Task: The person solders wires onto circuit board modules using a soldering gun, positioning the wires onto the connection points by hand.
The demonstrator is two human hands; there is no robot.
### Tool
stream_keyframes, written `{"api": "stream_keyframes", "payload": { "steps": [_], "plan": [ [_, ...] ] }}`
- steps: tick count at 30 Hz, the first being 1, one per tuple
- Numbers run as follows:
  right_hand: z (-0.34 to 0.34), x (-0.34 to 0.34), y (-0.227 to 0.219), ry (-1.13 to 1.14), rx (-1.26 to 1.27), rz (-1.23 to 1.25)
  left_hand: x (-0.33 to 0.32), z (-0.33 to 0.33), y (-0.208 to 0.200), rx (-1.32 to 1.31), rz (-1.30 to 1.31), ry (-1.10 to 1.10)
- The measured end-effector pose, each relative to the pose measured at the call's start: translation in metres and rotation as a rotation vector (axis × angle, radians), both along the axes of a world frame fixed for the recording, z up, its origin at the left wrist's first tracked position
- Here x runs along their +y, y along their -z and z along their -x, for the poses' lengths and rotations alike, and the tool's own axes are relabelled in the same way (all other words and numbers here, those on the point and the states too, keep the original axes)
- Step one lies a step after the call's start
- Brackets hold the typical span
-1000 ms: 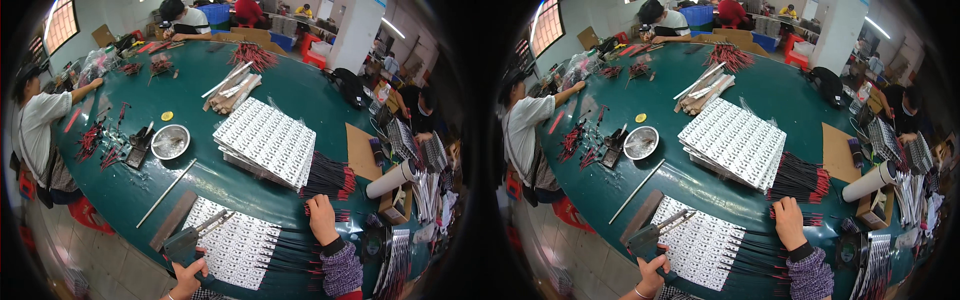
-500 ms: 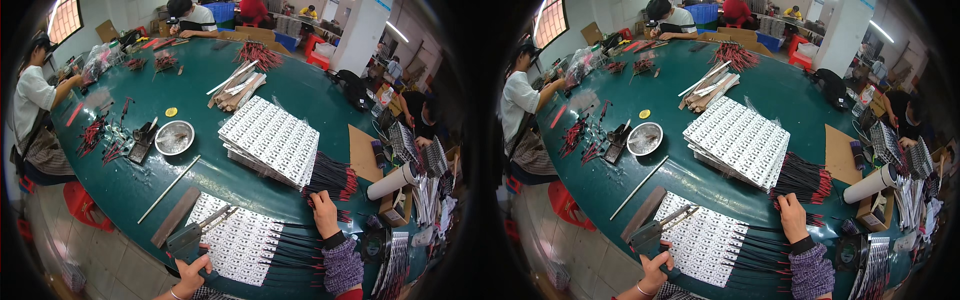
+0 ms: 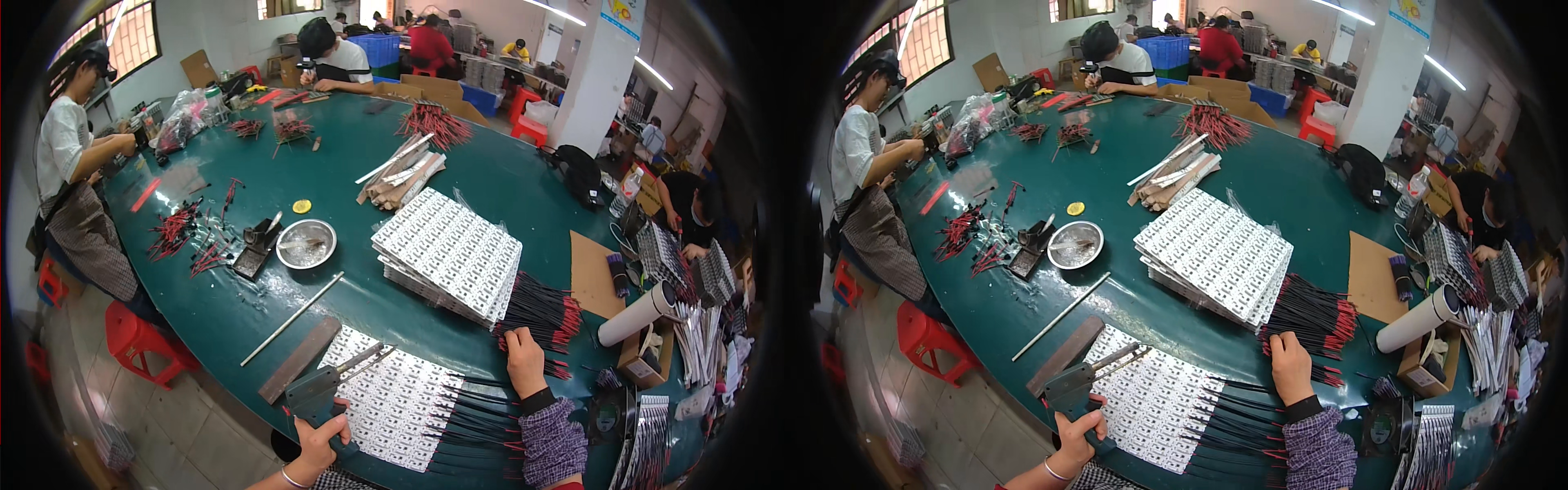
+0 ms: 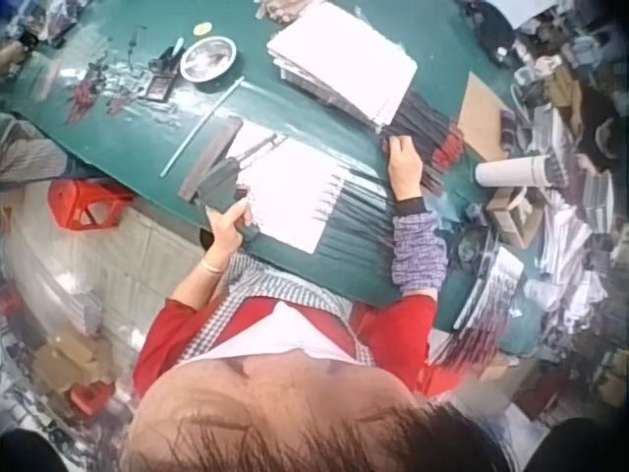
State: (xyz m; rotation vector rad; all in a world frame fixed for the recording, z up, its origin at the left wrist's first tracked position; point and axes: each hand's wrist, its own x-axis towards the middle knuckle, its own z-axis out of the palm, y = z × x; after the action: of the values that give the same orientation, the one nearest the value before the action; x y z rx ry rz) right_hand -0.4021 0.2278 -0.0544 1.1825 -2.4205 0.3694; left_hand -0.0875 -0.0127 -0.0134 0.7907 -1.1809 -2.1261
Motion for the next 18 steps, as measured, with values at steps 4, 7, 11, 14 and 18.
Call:
{"api": "stream_keyframes", "payload": {
  "steps": [4,7,11,14,18],
  "plan": [
    [-0.002,-0.006,-0.008,0.007,0.012,0.000,-0.002,-0.005,0.008,-0.008,-0.014,0.008],
    [0.002,-0.007,-0.013,-0.023,0.095,-0.015,0.000,0.000,0.003,0.010,0.044,0.000],
    [0.005,-0.007,-0.016,-0.042,0.151,-0.033,-0.002,0.000,0.008,0.015,0.019,0.003],
    [0.005,-0.012,-0.014,-0.037,0.127,-0.041,-0.004,-0.001,0.012,0.009,0.008,0.007],
    [0.003,-0.011,-0.011,-0.034,0.092,-0.028,-0.006,-0.005,0.014,-0.010,-0.031,0.022]
  ]
}}
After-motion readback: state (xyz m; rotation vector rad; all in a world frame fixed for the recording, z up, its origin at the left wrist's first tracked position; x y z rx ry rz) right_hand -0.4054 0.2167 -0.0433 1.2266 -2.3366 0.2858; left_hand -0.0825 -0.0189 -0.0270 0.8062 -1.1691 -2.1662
